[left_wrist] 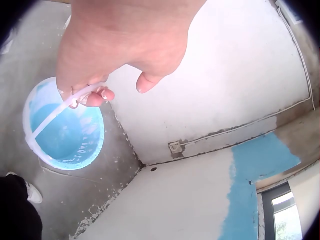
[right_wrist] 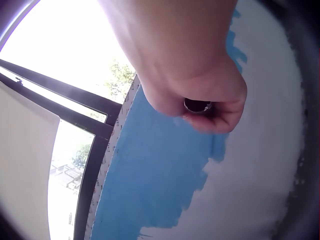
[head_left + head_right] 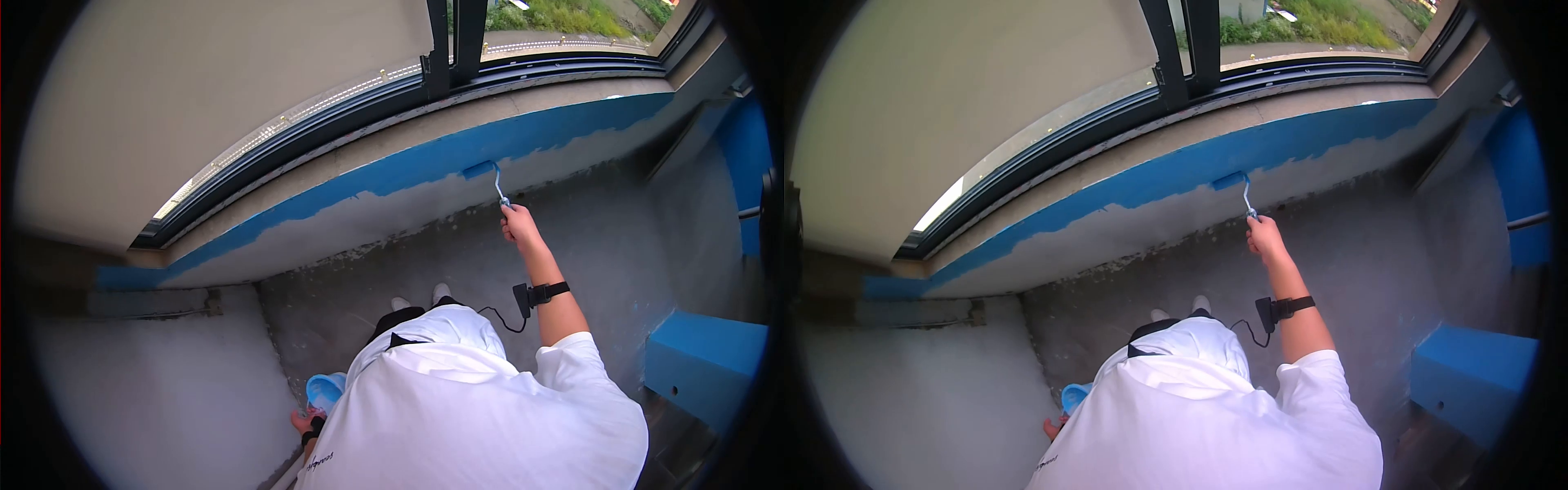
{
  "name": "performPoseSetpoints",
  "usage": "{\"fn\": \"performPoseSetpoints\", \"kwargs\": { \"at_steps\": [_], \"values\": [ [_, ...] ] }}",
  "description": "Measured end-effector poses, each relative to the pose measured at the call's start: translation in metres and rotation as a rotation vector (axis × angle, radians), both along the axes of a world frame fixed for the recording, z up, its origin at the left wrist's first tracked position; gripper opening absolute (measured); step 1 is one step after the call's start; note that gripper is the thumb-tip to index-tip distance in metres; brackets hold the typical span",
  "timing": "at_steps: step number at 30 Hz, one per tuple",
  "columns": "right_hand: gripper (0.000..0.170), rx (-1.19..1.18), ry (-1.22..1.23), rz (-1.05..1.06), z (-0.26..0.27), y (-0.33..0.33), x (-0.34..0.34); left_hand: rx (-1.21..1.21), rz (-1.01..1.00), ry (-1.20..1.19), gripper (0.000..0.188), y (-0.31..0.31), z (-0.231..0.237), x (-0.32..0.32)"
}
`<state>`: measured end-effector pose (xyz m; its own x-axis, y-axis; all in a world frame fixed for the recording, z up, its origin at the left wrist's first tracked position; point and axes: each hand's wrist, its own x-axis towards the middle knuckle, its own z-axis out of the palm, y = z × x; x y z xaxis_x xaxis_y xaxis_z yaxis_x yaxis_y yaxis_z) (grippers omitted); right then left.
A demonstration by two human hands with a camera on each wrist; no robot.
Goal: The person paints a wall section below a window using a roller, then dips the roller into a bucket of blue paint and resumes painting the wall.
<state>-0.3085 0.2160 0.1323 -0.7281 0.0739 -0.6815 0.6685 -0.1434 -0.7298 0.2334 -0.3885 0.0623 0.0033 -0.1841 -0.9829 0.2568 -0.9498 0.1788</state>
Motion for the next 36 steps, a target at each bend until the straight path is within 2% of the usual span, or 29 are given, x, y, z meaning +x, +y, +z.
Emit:
{"fn": "performPoseSetpoints", "kwargs": {
  "at_steps": [1, 4, 5, 7, 10, 11, 12, 13, 14, 17, 19, 20, 22, 27, 30, 33, 36],
  "values": [
    [0.015, -0.007, 0.007, 0.006, 0.001, 0.005, 0.001, 0.052, 0.06, 0.03, 0.048, -0.004, -0.001, 0.001],
    [0.014, -0.023, 0.027, 0.032, 0.014, 0.017, 0.015, 0.01, 0.017, 0.047, 0.046, -0.003, 0.003, -0.002],
    [0.014, -0.02, 0.023, 0.022, 0.021, 0.021, 0.021, 0.013, 0.006, 0.043, 0.046, -0.009, -0.007, 0.003],
    [0.012, -0.008, 0.071, -0.042, 0.037, 0.027, 0.031, -0.128, -0.126, 0.03, 0.045, -0.03, -0.042, 0.028],
    [0.015, -0.057, 0.116, -0.131, 0.056, 0.04, 0.038, -0.031, -0.098, 0.102, 0.046, -0.041, -0.046, 0.029],
    [0.014, -0.017, 0.136, -0.123, 0.063, 0.042, 0.037, -0.031, -0.103, 0.1, 0.046, -0.035, -0.006, 0.07],
    [0.014, -0.017, 0.134, -0.126, 0.065, 0.044, 0.035, 0.072, -0.262, 0.364, 0.047, -0.036, -0.009, 0.065],
    [0.013, 0.058, 0.147, -0.087, 0.067, 0.045, 0.032, 0.175, -0.419, 0.629, 0.047, -0.049, -0.042, 0.023],
    [0.013, 0.132, 0.161, -0.046, 0.067, 0.046, 0.03, 0.175, -0.421, 0.628, 0.047, -0.045, -0.02, 0.053],
    [0.013, 0.136, 0.125, -0.024, 0.055, 0.054, 0.02, 0.034, -0.217, 0.293, 0.047, -0.055, -0.026, 0.048],
    [0.013, 0.132, 0.105, -0.015, 0.037, 0.061, 0.011, -0.059, -0.079, 0.069, 0.048, -0.041, -0.015, 0.001],
    [0.013, 0.13, 0.085, -0.008, 0.029, 0.063, 0.006, -0.061, -0.079, 0.069, 0.048, -0.038, -0.003, -0.007],
    [0.015, 0.148, 0.069, -0.004, 0.019, 0.061, -0.003, 0.101, -0.007, 0.115, 0.048, -0.039, 0.008, -0.016],
    [0.017, 0.223, 0.072, 0.012, -0.003, 0.053, -0.007, 0.092, -0.078, 0.191, 0.05, -0.049, 0.012, -0.027],
    [0.017, 0.26, 0.078, -0.019, 0.005, 0.049, 0.004, 0.048, -0.13, 0.136, 0.051, -0.043, 0.021, -0.041],
    [0.012, 0.066, 0.151, -0.027, 0.021, 0.047, 0.028, 0.029, -0.155, 0.099, 0.05, -0.048, 0.009, -0.04],
    [0.015, 0.048, 0.221, -0.021, 0.05, 0.037, 0.051, 0.068, -0.09, 0.105, 0.05, -0.057, -0.001, -0.041]
  ]
}}
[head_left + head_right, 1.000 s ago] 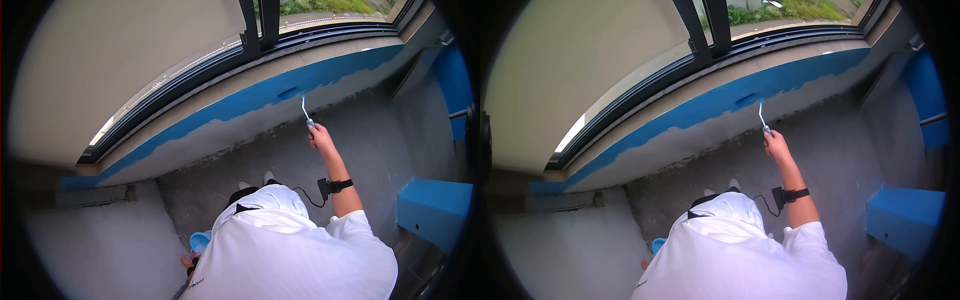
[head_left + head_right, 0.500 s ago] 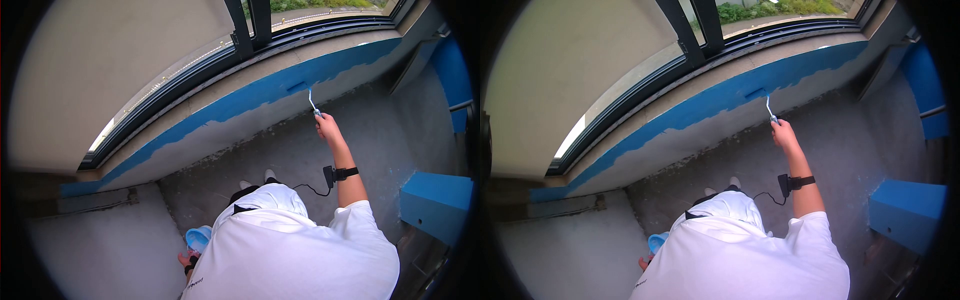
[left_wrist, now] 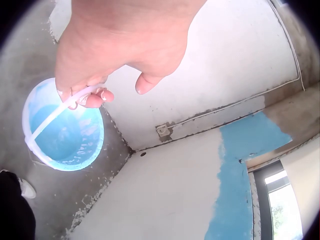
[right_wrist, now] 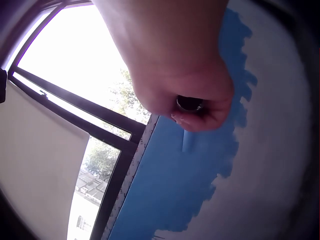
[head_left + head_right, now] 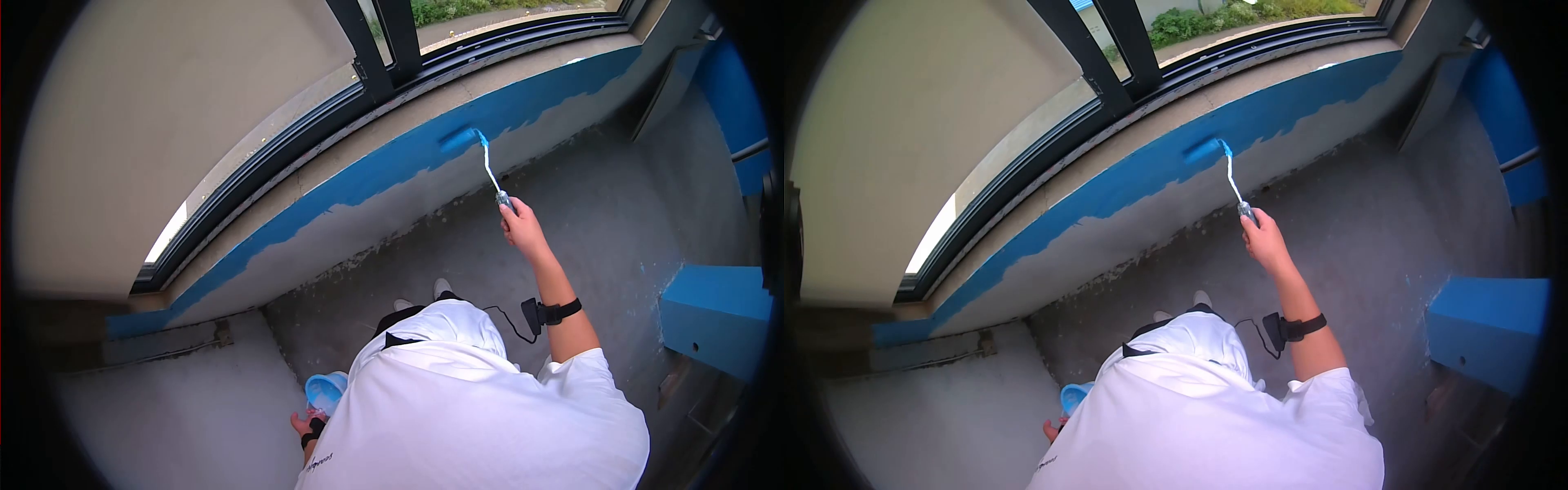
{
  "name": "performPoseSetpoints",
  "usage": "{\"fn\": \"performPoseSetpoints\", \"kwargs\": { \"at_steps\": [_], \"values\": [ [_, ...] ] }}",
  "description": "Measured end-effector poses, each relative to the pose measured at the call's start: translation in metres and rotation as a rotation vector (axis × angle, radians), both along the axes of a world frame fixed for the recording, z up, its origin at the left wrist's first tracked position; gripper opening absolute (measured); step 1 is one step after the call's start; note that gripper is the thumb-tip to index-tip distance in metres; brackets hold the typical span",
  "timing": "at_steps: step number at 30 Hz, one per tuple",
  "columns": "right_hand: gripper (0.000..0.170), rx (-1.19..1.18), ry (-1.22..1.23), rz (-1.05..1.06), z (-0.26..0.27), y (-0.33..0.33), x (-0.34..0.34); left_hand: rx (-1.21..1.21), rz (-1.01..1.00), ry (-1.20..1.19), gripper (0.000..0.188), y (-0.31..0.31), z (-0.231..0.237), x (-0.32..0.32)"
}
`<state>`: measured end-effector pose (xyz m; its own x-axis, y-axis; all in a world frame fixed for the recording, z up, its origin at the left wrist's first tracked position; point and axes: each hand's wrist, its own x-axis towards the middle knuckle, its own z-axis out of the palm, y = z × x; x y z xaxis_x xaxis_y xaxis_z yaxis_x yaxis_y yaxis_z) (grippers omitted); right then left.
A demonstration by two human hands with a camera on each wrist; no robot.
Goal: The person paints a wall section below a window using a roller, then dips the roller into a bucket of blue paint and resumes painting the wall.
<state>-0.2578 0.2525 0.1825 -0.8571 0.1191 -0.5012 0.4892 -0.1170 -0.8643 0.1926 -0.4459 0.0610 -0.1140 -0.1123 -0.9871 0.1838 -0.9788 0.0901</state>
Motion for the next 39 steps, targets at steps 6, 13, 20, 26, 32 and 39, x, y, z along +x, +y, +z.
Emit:
{"fn": "performPoseSetpoints", "kwargs": {
  "at_steps": [6, 13, 20, 26, 32, 39],
  "values": [
    [0.016, 0.041, 0.012, -0.017, -0.004, -0.019, -0.008, 0.062, 0.011, 0.058, 0.049, 0.005, 0.004, 0.009],
    [0.015, 0.139, -0.081, -0.047, -0.047, -0.017, -0.037, -0.093, -0.108, -0.004, 0.049, 0.02, 0.012, 0.016],
    [0.016, 0.048, -0.107, -0.044, -0.058, -0.005, -0.04, 0.142, 0.015, 0.089, 0.049, 0.026, 0.016, 0.013],
    [0.016, -0.073, -0.02, -0.099, -0.008, 0.003, -0.012, 0.03, -0.058, 0.017, 0.05, 0.046, 0.012, 0.013],
    [0.015, 0.039, -0.074, -0.07, -0.003, 0.004, -0.029, -0.191, -0.126, -0.078, 0.049, 0.054, 0.002, 0.018],
    [0.016, 0.151, -0.161, -0.069, -0.064, 0.017, -0.064, -0.246, -0.206, -0.069, 0.051, 0.057, -0.004, 0.006]
  ]
}}
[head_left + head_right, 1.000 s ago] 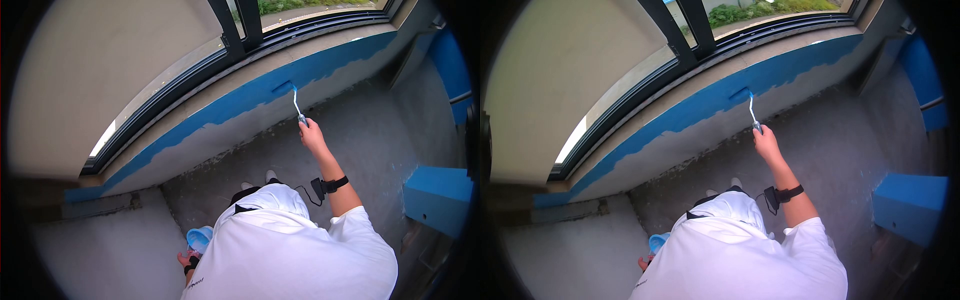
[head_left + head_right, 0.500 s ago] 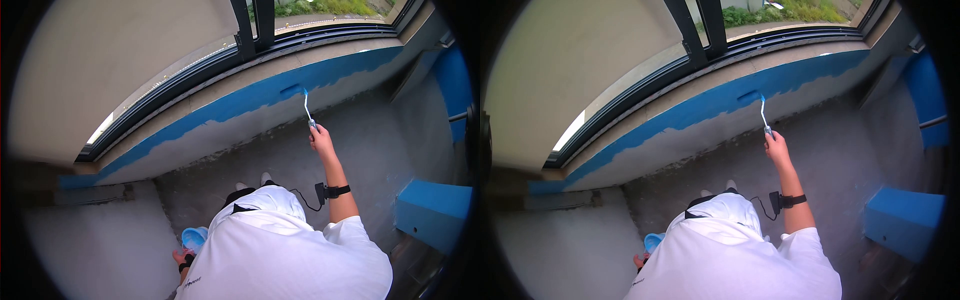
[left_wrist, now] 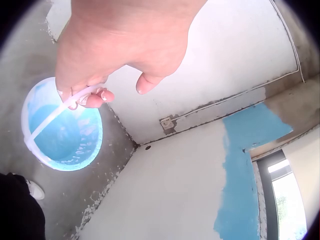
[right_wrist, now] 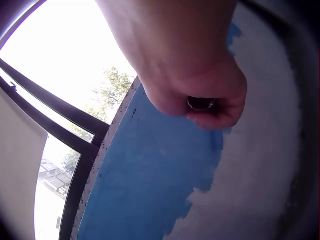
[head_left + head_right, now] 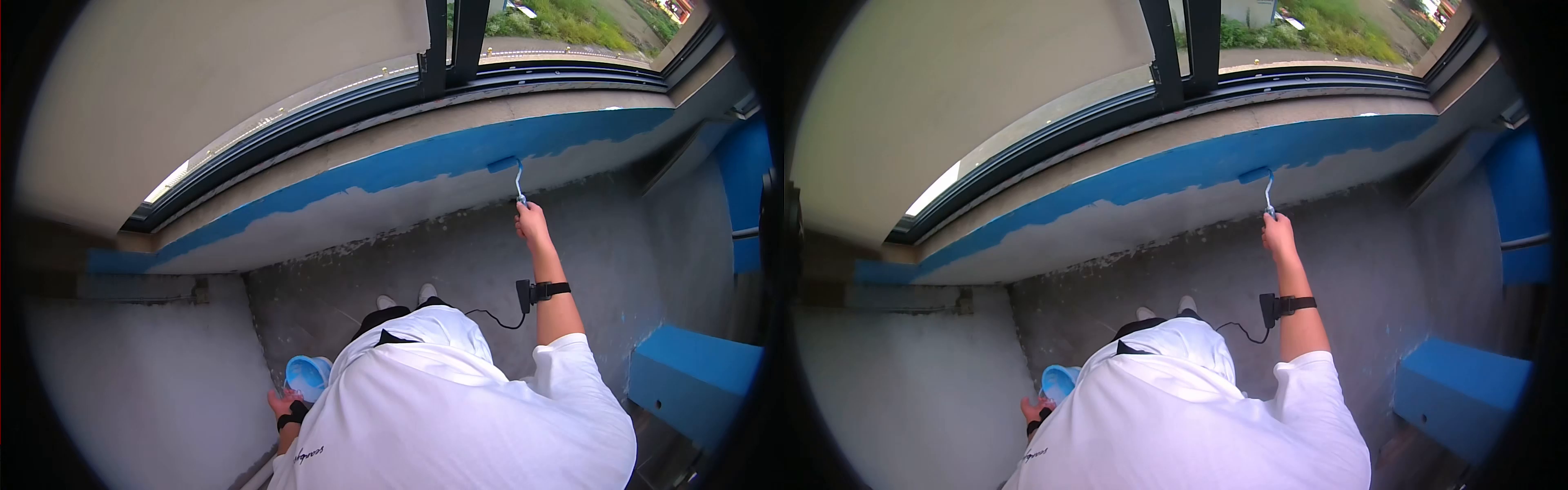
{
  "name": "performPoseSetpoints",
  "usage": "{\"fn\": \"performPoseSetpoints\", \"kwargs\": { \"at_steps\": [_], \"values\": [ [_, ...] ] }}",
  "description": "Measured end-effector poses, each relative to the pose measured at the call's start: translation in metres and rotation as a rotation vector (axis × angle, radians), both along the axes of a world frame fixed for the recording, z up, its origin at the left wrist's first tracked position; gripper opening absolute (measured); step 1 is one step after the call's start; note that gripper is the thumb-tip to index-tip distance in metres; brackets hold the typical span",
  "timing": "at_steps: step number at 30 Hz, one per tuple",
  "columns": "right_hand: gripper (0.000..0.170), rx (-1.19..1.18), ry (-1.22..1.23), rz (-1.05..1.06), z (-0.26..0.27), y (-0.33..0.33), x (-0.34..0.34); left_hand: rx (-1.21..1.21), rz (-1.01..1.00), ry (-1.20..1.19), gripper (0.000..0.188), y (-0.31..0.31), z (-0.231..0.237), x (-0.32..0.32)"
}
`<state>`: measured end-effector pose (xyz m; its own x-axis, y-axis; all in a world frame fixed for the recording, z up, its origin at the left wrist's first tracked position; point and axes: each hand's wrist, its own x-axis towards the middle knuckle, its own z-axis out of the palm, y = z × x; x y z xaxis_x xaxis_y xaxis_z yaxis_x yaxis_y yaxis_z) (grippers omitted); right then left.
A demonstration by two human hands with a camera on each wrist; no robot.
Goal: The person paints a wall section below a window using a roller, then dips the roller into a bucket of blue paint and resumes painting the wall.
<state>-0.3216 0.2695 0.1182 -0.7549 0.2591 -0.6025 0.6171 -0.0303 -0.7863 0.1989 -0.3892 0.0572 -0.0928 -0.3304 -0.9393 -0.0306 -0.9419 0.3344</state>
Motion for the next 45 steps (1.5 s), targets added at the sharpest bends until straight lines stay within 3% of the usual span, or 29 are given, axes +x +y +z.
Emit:
{"fn": "performPoseSetpoints", "kwargs": {
  "at_steps": [7, 9, 13, 15, 18, 20, 21, 23, 27, 29, 30, 32, 36, 39, 41, 43, 45],
  "values": [
    [0.015, -0.148, -0.006, 0.033, 0.011, 0.009, 0.037, -0.149, -0.155, -0.044, 0.047, 0.012, 0.02, -0.052],
    [0.013, -0.251, 0.019, 0.12, 0.019, 0.003, 0.055, -0.124, -0.197, -0.019, 0.046, 0.008, 0.02, -0.068],
    [0.014, -0.242, 0.089, 0.328, 0.029, -0.023, 0.085, -0.148, -0.263, -0.083, 0.038, 0.011, 0.03, -0.111],
    [0.024, -0.246, 0.084, 0.409, 0.043, -0.046, 0.094, -0.159, -0.323, -0.106, 0.036, 0.011, 0.033, -0.129],
    [0.029, -0.063, 0.188, 0.568, 0.049, -0.08, 0.1, -0.11, -0.458, 0.0, 0.035, 0.015, 0.038, -0.16],
    [0.039, 0.339, 0.421, 0.887, 0.081, -0.111, 0.101, -0.307, -0.607, 0.028, 0.038, 0.052, 0.07, -0.198],
    [0.039, 0.341, 0.422, 0.893, 0.095, -0.126, 0.101, -0.305, -0.602, 0.029, 0.038, 0.053, 0.068, -0.205],
    [0.043, 0.261, 0.413, 0.993, 0.116, -0.156, 0.101, -0.271, -0.786, 0.134, 0.04, 0.051, 0.061, -0.217],
    [0.043, 0.187, 0.512, 1.112, 0.123, -0.216, 0.11, -0.279, -0.908, 0.196, 0.044, 0.074, 0.07, -0.248],
    [0.043, 0.156, 0.516, 1.135, 0.127, -0.246, 0.119, -0.362, -1.144, 0.259, 0.055, 0.086, 0.073, -0.26],
    [0.043, 0.153, 0.514, 1.144, 0.128, -0.261, 0.123, -0.358, -1.122, 0.259, 0.055, 0.092, 0.078, -0.266],
    [0.043, 0.181, 0.538, 1.169, 0.128, -0.289, 0.132, -0.464, -1.314, 0.294, 0.068, 0.104, 0.096, -0.276],
    [0.042, 0.243, 0.686, 1.217, 0.121, -0.332, 0.148, -0.495, -1.384, 0.374, 0.076, 0.117, 0.111, -0.284],
    [0.04, 0.375, 0.812, 1.245, 0.111, -0.356, 0.163, -0.386, -1.367, 0.431, 0.076, 0.121, 0.103, -0.287],
    [0.038, 0.436, 0.862, 1.287, 0.112, -0.366, 0.171, -0.382, -1.308, 0.572, 0.071, 0.123, 0.092, -0.289],
    [0.038, 0.473, 0.836, 1.299, 0.111, -0.373, 0.177, -0.377, -1.278, 0.552, 0.06, 0.124, 0.089, -0.288],
    [0.039, 0.497, 0.879, 1.211, 0.109, -0.379, 0.183, -0.348, -1.257, 0.596, 0.058, 0.125, 0.087, -0.289]
  ]
}}
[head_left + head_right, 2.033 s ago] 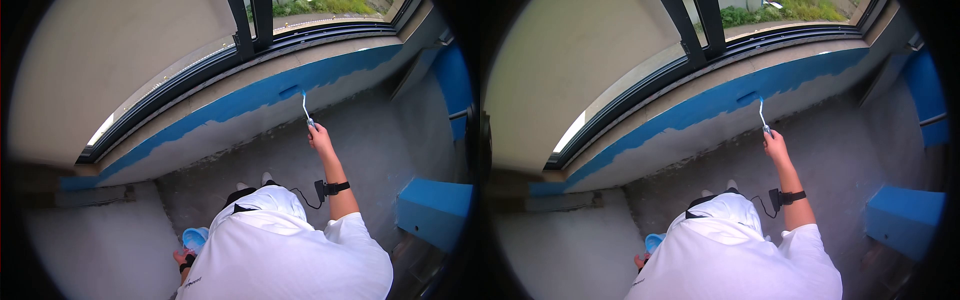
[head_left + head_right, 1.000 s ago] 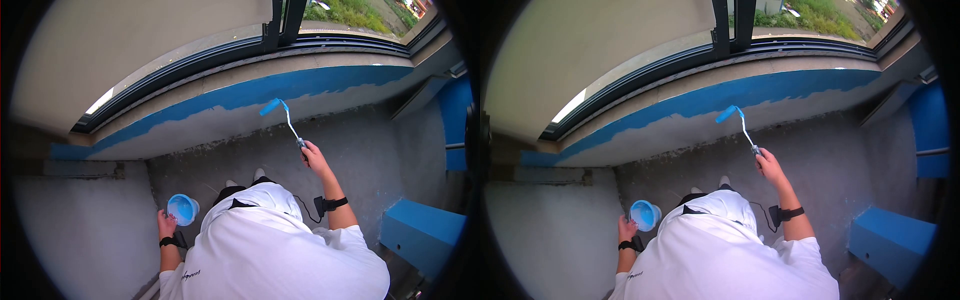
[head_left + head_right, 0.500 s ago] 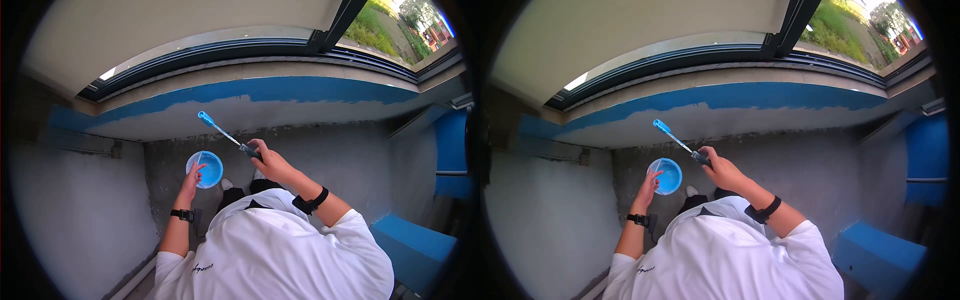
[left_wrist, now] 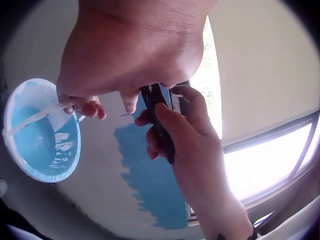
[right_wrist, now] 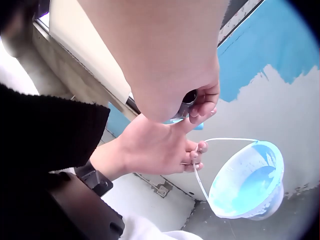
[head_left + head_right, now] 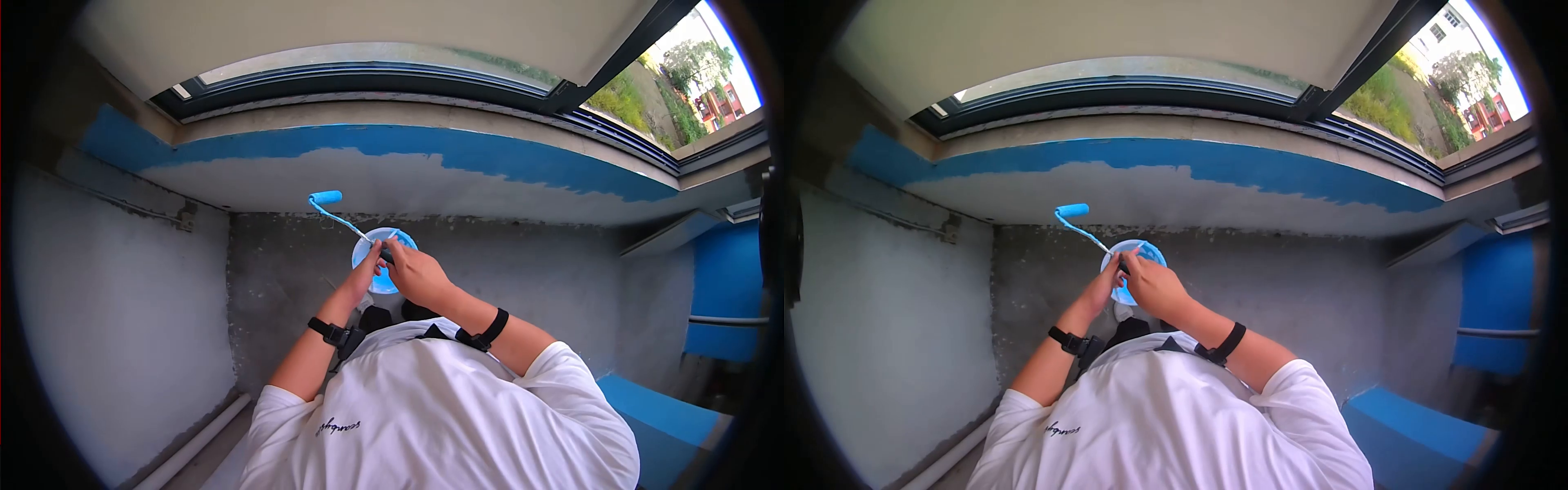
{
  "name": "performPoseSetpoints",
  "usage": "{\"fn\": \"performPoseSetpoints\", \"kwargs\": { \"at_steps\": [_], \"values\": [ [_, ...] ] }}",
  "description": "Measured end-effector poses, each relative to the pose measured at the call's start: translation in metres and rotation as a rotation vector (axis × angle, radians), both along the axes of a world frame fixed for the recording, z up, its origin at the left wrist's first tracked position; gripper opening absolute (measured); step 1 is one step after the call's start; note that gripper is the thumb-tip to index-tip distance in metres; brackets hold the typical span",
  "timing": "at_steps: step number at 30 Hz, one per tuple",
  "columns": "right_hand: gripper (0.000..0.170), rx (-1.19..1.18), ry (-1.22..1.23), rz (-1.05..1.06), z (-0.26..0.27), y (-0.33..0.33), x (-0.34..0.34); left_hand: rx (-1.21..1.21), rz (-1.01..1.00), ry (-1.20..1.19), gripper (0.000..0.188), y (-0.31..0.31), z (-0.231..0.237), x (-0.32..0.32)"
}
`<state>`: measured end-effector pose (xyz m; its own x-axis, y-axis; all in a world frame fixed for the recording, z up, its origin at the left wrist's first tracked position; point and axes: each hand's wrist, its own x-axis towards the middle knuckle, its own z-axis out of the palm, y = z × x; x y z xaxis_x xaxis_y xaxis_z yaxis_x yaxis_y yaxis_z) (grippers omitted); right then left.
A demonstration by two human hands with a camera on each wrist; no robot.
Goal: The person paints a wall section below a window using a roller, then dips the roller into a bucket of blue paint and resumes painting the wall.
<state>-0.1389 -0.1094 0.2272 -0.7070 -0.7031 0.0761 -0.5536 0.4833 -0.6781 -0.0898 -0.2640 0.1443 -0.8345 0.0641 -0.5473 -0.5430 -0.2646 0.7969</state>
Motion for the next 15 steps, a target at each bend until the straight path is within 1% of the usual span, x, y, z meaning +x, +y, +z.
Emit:
{"fn": "performPoseSetpoints", "kwargs": {
  "at_steps": [1, 3, 4, 6, 7, 9, 10, 12, 13, 15],
  "values": [
    [0.039, 0.005, 0.004, 0.002, 0.001, -0.003, 0.002, 0.005, 0.002, 0.004, 0.058, 0.002, -0.002, -0.001],
    [0.043, 0.049, -0.028, -0.021, 0.002, -0.006, 0.005, 0.125, 0.082, 0.013, 0.057, 0.007, -0.001, -0.006],
    [0.043, 0.053, -0.023, -0.02, 0.004, -0.006, 0.005, 0.13, 0.084, 0.017, 0.057, 0.009, 0.004, -0.007],
    [0.039, 0.092, -0.019, -0.008, 0.009, -0.003, 0.002, 0.045, 0.116, 0.089, 0.057, 0.01, 0.017, -0.006],
    [0.039, 0.093, -0.018, -0.007, 0.013, 0.0, 0.0, 0.047, 0.118, 0.09, 0.057, 0.007, 0.014, -0.005],
    [0.024, -0.071, 0.149, -0.029, 0.028, 0.012, -0.011, 0.007, 0.162, 0.009, 0.054, -0.008, 0.005, -0.002],
    [0.019, -0.121, -0.15, -0.089, 0.037, 0.019, -0.017, 0.007, 0.166, 0.01, 0.054, -0.013, 0.007, 0.0],
    [0.03, -0.48, -0.954, -0.278, 0.037, 0.041, -0.026, -0.136, 0.169, -0.021, 0.052, -0.022, 0.009, 0.004],
    [0.03, -0.482, -0.955, -0.278, 0.042, 0.051, -0.028, -0.136, 0.196, -0.021, 0.051, -0.025, 0.007, 0.004],
    [0.036, -1.176, -1.358, -0.045, 0.061, 0.064, -0.03, -0.151, 0.217, -0.034, 0.051, -0.031, 0.009, 0.006]
  ]
}}
